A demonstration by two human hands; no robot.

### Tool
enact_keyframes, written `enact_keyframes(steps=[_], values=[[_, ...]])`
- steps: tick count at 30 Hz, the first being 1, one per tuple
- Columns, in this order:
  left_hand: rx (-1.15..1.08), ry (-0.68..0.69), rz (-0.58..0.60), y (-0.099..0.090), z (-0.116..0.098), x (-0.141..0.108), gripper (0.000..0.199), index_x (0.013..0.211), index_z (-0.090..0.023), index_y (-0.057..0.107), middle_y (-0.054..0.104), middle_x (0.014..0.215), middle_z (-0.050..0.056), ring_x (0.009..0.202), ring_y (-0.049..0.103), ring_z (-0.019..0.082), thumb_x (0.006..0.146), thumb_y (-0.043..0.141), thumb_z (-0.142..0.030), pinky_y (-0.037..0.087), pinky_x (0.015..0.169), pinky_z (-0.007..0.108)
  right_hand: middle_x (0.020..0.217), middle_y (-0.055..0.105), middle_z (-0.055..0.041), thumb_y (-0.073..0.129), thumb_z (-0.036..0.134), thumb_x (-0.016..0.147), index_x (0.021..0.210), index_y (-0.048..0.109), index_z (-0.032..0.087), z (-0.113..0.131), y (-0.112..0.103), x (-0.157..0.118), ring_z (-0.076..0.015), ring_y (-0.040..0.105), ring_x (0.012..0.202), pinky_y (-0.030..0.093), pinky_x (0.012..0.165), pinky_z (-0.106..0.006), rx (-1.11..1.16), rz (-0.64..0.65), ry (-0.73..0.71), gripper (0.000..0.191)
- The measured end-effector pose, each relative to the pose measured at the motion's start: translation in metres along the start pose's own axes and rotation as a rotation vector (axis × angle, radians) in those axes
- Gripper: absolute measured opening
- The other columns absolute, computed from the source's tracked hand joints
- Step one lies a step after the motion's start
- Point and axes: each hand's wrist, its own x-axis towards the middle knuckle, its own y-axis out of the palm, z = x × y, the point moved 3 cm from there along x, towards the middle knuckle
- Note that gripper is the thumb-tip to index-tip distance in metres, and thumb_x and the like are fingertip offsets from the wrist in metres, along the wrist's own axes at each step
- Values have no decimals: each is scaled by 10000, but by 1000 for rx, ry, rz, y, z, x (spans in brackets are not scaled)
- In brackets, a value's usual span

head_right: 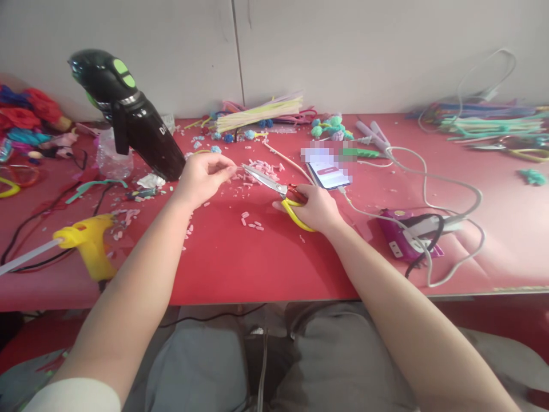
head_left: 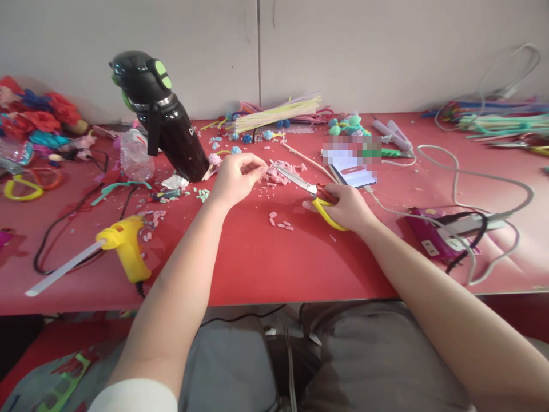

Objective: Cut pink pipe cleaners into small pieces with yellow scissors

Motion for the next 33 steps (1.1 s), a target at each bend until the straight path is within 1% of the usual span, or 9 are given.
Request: enact_keyframes(steps=[5, 11, 18, 20, 27, 33], values=[[-28, -1, 8, -1, 2, 0, 103, 842, -183, 777, 788, 814, 46, 732, 691, 179, 907, 741, -254, 542, 679, 298, 682, 401, 28, 723, 996, 616, 683, 388, 260, 2, 0, 0, -150, 350, 682, 293, 626, -342, -24, 6, 15, 812], [-21, 14, -1, -1, 2, 0, 97, 852, -177, 779, 788, 819, 42, 736, 698, 175, 913, 740, -241, 555, 702, 302, 671, 382, 26, 663, 1061, 594, 673, 345, 259, 3, 0, 0, -147, 324, 682, 257, 621, -345, -44, 2, 6, 866], [-27, 51, 0, 1, 0, 0, 89, 839, -178, 771, 799, 828, 44, 762, 716, 173, 916, 738, -207, 587, 747, 294, 666, 370, 25, 683, 1028, 611, 666, 346, 259, 1, 0, 1, -145, 306, 680, 247, 621, -347, -39, 5, 6, 842], [-34, 57, -3, 1, -1, -1, 102, 831, -178, 771, 797, 816, 45, 752, 715, 168, 922, 732, -201, 586, 734, 284, 661, 365, 26, 695, 1008, 619, 661, 351, 258, 2, 0, 1, -145, 302, 677, 243, 619, -346, -32, 2, -1, 826], [-48, 47, 3, 2, 0, -1, 142, 829, -183, 763, 784, 780, 51, 727, 703, 171, 942, 762, -268, 587, 697, 281, 653, 360, 21, 720, 962, 627, 643, 357, 254, -1, 1, 3, -146, 292, 679, 230, 626, -349, -26, -11, 7, 796], [-18, 50, -16, 1, 2, 1, 88, 848, -182, 767, 766, 769, 27, 710, 700, 166, 929, 753, -213, 572, 699, 290, 675, 409, 22, 692, 977, 630, 689, 463, 255, 1, 1, 0, -157, 367, 674, 294, 625, -347, 22, -7, -3, 760]])
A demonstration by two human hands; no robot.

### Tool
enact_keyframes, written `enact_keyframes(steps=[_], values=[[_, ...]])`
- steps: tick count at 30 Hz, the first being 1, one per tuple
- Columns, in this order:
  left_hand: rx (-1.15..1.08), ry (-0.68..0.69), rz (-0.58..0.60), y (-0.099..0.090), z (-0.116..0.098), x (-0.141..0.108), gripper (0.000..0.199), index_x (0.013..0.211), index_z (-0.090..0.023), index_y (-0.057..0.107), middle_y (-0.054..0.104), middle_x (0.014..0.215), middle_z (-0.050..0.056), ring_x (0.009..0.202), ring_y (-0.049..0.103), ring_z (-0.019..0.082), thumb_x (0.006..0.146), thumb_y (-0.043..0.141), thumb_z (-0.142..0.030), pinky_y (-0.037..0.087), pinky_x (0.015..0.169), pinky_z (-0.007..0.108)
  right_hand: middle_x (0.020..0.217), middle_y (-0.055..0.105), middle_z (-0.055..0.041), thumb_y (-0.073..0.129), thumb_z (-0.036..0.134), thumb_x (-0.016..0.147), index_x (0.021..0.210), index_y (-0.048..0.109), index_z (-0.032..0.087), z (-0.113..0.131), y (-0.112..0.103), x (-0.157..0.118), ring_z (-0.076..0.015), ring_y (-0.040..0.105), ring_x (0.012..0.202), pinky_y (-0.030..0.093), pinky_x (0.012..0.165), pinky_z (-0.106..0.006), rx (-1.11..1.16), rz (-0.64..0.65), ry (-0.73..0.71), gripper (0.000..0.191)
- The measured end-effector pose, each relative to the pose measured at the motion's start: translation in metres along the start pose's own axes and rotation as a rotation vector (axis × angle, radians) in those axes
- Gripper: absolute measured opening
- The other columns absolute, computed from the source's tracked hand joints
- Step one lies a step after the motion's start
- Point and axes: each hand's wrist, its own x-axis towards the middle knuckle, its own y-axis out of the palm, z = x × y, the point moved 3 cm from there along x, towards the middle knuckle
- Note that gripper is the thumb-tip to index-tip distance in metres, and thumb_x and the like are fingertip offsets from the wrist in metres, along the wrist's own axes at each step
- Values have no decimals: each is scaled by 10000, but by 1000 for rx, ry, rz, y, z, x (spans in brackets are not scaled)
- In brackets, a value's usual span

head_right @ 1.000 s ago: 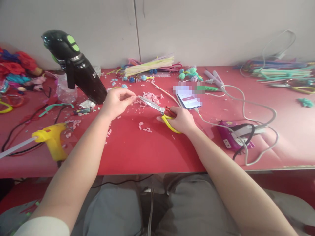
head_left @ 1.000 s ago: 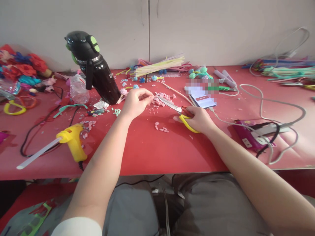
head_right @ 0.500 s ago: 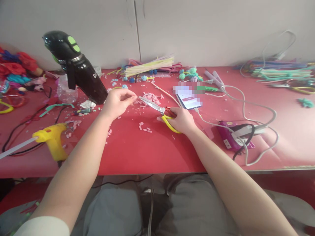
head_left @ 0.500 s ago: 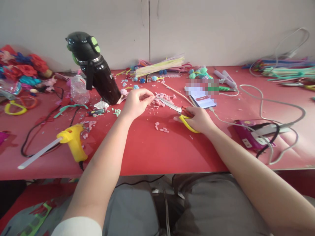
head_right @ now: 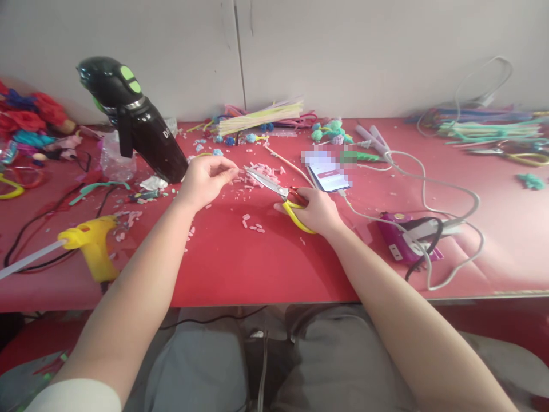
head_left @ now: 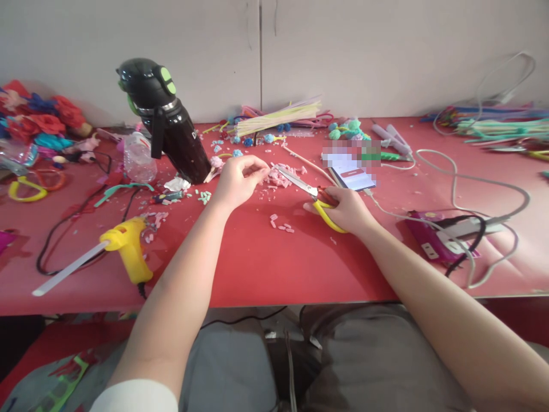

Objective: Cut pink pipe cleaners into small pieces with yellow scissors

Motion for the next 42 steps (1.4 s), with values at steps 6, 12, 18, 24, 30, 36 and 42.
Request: enact_keyframes(steps=[6, 12, 18, 24, 30, 36, 42], values=[[-40, 13, -3, 0, 0, 0, 93, 840, -180, 778, 778, 783, 31, 725, 710, 170, 923, 758, -217, 576, 703, 296, 678, 395, 27, 709, 957, 638, 685, 419, 259, 0, -1, -1, -151, 355, 675, 300, 624, -342, -4, 12, -19, 757], [-44, 22, -9, 0, 6, 1, 88, 857, -189, 782, 769, 762, 22, 700, 705, 170, 933, 755, -226, 574, 691, 301, 681, 377, 29, 718, 943, 655, 677, 395, 258, -2, -1, 0, -150, 346, 681, 295, 627, -341, -20, 23, -25, 758], [-75, 24, -12, 2, 8, 2, 95, 863, -190, 772, 777, 783, 26, 736, 720, 174, 941, 756, -243, 593, 732, 306, 679, 369, 31, 743, 918, 667, 680, 380, 257, -2, -1, 1, -150, 336, 687, 281, 631, -343, -43, 31, -9, 754], [-86, -11, -12, 3, 6, 1, 96, 868, -196, 768, 794, 813, 35, 749, 723, 176, 937, 770, -263, 601, 745, 309, 673, 370, 29, 741, 935, 652, 672, 359, 258, -2, -1, 1, -149, 325, 680, 275, 623, -341, -46, 22, -5, 778], [-62, -26, -7, 3, 4, 1, 166, 862, -199, 757, 792, 817, 39, 757, 726, 179, 949, 794, -335, 611, 752, 313, 668, 387, 22, 747, 920, 671, 669, 366, 256, -1, -2, 2, -151, 328, 681, 270, 622, -339, -50, 13, -11, 765], [-56, -20, -3, 3, 5, 1, 135, 862, -199, 753, 777, 792, 34, 740, 719, 180, 951, 773, -298, 599, 741, 315, 669, 364, 27, 750, 920, 662, 661, 357, 254, 0, -2, 1, -150, 324, 685, 277, 633, -343, -33, 17, 12, 774], [-52, -14, 5, 3, 5, 1, 153, 862, -197, 748, 785, 811, 42, 744, 724, 184, 953, 777, -317, 608, 760, 325, 672, 352, 29, 770, 889, 676, 668, 343, 254, 0, -2, 1, -149, 314, 689, 255, 633, -342, -38, 17, 8, 765]])
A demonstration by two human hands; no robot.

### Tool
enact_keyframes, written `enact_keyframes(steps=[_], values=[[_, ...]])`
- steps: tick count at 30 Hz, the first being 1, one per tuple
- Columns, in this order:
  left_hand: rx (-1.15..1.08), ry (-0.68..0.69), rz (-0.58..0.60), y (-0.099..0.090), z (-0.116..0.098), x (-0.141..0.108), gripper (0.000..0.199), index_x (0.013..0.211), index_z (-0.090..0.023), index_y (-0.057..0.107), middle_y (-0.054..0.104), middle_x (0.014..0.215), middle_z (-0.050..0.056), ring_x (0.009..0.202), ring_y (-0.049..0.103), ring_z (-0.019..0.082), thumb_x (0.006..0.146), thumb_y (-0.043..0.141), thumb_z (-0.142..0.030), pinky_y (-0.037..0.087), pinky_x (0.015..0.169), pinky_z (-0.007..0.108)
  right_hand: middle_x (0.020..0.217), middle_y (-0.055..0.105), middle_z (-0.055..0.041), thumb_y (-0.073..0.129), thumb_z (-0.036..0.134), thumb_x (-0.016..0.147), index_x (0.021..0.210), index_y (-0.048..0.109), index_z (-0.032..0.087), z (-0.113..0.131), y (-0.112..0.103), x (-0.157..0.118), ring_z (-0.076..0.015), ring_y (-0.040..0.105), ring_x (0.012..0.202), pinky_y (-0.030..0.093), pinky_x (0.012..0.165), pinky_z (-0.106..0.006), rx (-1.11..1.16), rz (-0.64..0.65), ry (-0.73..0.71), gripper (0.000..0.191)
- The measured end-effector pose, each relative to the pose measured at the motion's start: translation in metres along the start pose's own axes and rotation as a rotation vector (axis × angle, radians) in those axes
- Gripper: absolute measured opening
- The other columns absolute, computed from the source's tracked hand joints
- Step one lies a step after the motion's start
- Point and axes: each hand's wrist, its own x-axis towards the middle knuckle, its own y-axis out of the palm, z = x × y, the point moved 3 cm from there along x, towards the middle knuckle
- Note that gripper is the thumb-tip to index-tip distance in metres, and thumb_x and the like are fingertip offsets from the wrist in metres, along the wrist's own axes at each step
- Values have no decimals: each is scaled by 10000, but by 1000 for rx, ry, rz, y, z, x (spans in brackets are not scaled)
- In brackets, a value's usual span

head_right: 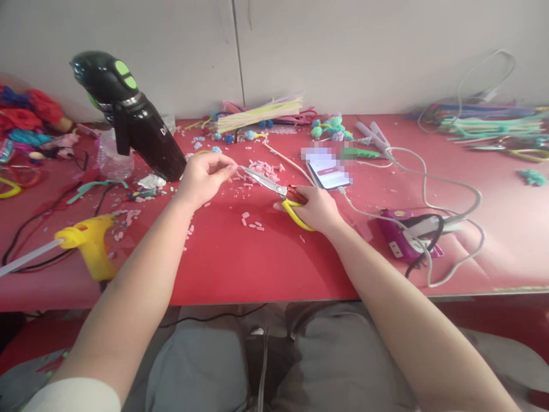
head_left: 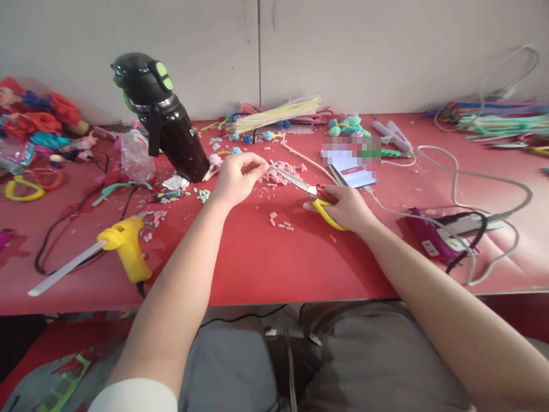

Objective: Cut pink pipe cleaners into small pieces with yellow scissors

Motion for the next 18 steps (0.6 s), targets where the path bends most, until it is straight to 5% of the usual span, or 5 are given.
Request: enact_keyframes(steps=[11, 18], values=[[10, -13, 24, -1, 0, -1, 248, 849, -205, 751, 776, 803, 48, 719, 698, 185, 935, 780, -436, 573, 680, 309, 663, 358, 22, 735, 912, 684, 662, 327, 258, -1, 1, 1, -149, 297, 681, 251, 621, -339, -18, -8, -28, 771], [39, -16, 48, -3, 0, -2, 196, 816, -199, 739, 743, 755, 35, 689, 666, 173, 920, 757, -364, 546, 670, 307, 665, 353, 26, 735, 934, 664, 662, 330, 257, 0, 1, 0, -147, 302, 675, 247, 615, -343, -14, 6, -25, 789]])
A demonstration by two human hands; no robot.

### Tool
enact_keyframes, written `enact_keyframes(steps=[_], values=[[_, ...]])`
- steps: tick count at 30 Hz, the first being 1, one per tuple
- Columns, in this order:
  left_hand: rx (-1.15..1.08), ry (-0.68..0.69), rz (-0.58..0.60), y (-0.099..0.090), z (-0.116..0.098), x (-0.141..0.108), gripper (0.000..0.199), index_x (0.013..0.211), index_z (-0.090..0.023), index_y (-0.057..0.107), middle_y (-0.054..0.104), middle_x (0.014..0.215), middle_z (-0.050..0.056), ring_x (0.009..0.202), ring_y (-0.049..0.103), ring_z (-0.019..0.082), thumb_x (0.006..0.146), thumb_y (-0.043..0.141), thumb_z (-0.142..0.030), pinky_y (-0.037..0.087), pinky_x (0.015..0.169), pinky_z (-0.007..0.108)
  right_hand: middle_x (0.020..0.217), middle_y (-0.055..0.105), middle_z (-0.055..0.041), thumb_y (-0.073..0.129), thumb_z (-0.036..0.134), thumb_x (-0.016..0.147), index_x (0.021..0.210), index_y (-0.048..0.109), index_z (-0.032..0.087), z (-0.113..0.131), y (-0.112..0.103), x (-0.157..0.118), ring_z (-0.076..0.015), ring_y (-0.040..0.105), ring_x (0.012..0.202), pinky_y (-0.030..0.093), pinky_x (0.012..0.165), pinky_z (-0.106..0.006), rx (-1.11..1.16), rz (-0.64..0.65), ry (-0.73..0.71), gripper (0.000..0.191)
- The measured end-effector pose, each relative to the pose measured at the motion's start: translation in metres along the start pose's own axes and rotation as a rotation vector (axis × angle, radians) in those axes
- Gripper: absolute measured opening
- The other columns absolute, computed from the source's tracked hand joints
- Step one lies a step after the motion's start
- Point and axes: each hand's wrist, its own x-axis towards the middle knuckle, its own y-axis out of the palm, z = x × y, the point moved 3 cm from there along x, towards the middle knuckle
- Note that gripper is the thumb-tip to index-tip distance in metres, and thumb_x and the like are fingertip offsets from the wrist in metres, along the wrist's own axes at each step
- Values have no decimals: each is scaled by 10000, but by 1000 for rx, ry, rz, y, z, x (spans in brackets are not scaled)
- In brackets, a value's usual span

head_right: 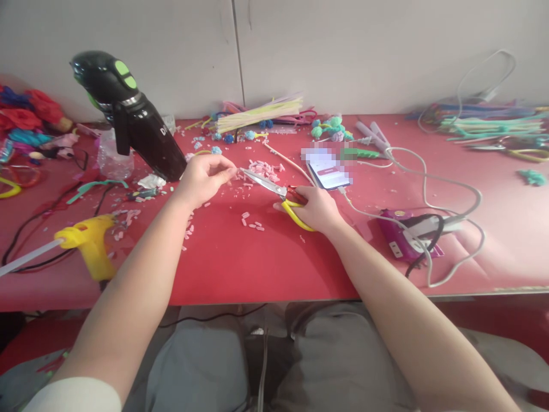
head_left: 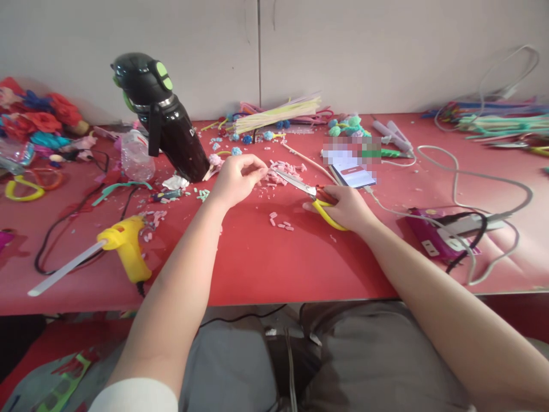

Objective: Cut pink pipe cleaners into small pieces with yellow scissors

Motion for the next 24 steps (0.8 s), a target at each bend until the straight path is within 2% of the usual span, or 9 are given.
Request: enact_keyframes(steps=[6, 17, 24], values=[[-6, -6, -17, -1, 0, 0, 173, 796, -204, 731, 740, 744, 30, 673, 652, 170, 904, 754, -338, 527, 636, 297, 672, 365, 29, 746, 942, 666, 676, 346, 256, 0, -1, -1, -145, 311, 679, 264, 617, -338, 9, 6, -12, 794], [2, -6, -2, -1, -2, 1, 123, 814, -194, 747, 743, 757, 26, 698, 675, 176, 920, 752, -256, 560, 722, 323, 666, 354, 28, 732, 978, 635, 654, 342, 256, 1, -1, 0, -147, 317, 674, 264, 619, -347, 9, 6, -3, 820], [-10, -6, -7, 1, -1, 1, 127, 811, -200, 736, 738, 750, 23, 684, 673, 175, 922, 751, -260, 557, 703, 321, 658, 353, 28, 760, 946, 650, 651, 309, 255, 0, -2, 1, -146, 293, 682, 253, 625, -348, 11, 3, 0, 826]])
